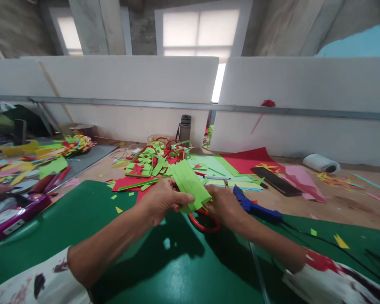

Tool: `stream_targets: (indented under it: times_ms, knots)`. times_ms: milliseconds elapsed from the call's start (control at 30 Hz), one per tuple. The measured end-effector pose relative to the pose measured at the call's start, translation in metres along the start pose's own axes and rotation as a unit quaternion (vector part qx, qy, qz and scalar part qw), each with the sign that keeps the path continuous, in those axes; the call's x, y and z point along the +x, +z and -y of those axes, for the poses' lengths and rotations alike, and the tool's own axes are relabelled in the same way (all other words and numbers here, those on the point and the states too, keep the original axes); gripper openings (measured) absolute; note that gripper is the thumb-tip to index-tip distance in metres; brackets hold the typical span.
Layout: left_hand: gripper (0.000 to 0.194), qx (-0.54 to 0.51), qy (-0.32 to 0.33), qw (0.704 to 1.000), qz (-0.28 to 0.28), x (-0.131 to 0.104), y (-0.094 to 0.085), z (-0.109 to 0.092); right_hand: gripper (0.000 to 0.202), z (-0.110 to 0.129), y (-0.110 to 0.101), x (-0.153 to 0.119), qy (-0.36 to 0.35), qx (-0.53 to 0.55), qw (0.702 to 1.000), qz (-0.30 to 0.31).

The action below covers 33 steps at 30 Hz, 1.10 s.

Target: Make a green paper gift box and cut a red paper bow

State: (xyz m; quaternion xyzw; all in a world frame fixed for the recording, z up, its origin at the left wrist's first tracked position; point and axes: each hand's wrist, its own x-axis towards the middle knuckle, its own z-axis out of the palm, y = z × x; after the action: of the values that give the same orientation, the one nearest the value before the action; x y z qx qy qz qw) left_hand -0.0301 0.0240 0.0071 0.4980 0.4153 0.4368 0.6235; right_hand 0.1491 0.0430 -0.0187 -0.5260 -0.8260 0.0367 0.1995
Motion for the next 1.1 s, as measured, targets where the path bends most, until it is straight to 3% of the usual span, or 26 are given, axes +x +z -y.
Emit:
stream_targets:
  times_ms: [100,167,233,333,467,600,767,1100]
  knots:
    - [0.024,0.009,-0.008,1.0,0.0,0.001,0.001,0.003,0.018,-0.004,-0.018,-0.012,-0.048,0.021,0.995,-0.086]
    - [0.026,0.014,-0.014,1.0,-0.004,0.001,0.002,0.005,0.013,-0.004,-0.024,-0.021,-0.178,0.037,0.959,-0.216]
    - [0.03,0.015,-0.023,1.0,-0.009,0.001,0.002,0.007,0.013,-0.002,-0.026,-0.03,-0.266,0.03,0.929,-0.255]
    - [0.036,0.012,-0.031,0.999,-0.001,0.0,0.003,0.007,0.017,0.001,-0.023,-0.037,-0.321,-0.003,0.916,-0.242]
    - [0.043,0.009,-0.025,1.0,0.007,-0.003,0.005,0.007,0.019,0.004,-0.022,-0.04,-0.342,-0.037,0.907,-0.241]
    - [0.04,0.0,-0.039,0.999,-0.012,-0.005,0.008,0.006,0.018,0.008,-0.028,-0.041,-0.36,-0.116,0.898,-0.225]
    - [0.035,-0.018,-0.047,0.999,-0.02,-0.008,0.011,0.007,0.029,0.018,-0.034,-0.047,-0.388,-0.225,0.865,-0.224]
    - [0.034,-0.043,-0.06,0.997,-0.032,-0.007,0.011,0.013,0.031,0.018,-0.031,-0.052,-0.402,-0.256,0.851,-0.219]
